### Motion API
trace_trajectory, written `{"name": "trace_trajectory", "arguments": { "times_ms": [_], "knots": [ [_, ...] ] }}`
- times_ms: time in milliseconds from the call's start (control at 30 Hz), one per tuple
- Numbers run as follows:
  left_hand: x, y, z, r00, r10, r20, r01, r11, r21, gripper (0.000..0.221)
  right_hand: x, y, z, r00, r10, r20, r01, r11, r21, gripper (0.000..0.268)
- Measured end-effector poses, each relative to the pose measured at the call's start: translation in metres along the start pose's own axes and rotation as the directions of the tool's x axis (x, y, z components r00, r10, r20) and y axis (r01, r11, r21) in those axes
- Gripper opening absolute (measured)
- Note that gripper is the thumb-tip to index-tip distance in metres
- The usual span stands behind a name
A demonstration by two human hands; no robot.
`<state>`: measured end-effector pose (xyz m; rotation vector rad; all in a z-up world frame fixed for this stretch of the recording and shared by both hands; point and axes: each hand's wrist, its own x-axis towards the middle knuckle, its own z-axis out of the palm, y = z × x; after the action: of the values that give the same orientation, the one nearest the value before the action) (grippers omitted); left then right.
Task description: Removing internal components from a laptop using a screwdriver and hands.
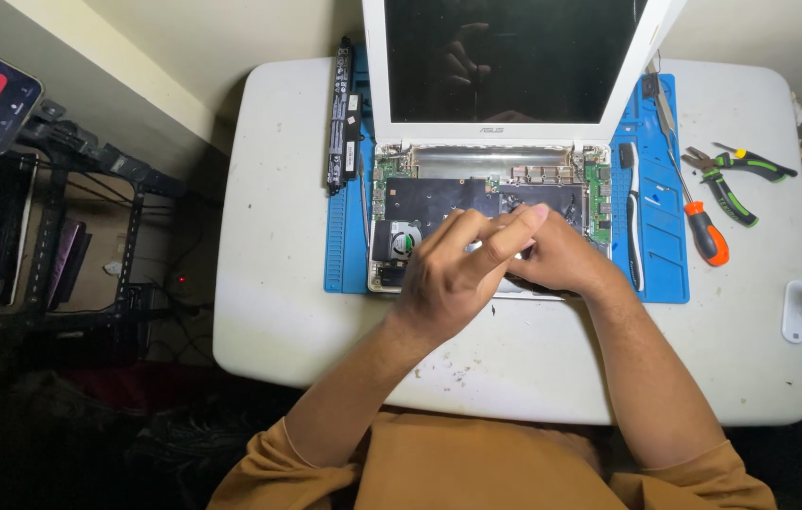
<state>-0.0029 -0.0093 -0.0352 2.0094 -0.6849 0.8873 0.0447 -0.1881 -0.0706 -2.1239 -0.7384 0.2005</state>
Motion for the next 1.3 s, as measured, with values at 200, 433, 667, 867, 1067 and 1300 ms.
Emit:
{"name": "trace_trajectory", "arguments": {
  "times_ms": [200,433,667,867,1067,1300],
  "knots": [
    [0.027,0.029,-0.015,0.988,-0.129,0.081,0.148,0.935,-0.323,0.042,-0.003,0.023,0.007,0.999,-0.012,0.039,0.011,1.000,0.026,0.030],
    [0.008,-0.008,-0.007,0.999,-0.041,0.027,0.043,0.996,-0.077,0.045,0.000,0.007,-0.001,0.997,-0.073,0.022,0.073,0.997,-0.012,0.047],
    [0.019,-0.027,-0.025,0.982,-0.173,-0.079,0.156,0.970,-0.187,0.050,0.005,-0.007,-0.008,0.999,-0.019,0.042,0.018,1.000,0.016,0.051],
    [-0.003,-0.079,-0.032,0.893,-0.409,-0.187,0.317,0.868,-0.382,0.055,0.005,-0.010,-0.009,0.999,-0.034,0.039,0.034,0.999,0.005,0.035],
    [-0.026,-0.099,-0.028,0.779,-0.589,-0.216,0.426,0.749,-0.507,0.058,0.005,-0.011,-0.008,0.997,-0.038,0.072,0.044,0.996,-0.077,0.014],
    [-0.029,-0.104,-0.036,0.707,-0.656,-0.263,0.454,0.707,-0.542,0.061,0.001,-0.010,-0.006,0.992,-0.053,0.111,0.078,0.968,-0.239,0.013]
  ]
}}
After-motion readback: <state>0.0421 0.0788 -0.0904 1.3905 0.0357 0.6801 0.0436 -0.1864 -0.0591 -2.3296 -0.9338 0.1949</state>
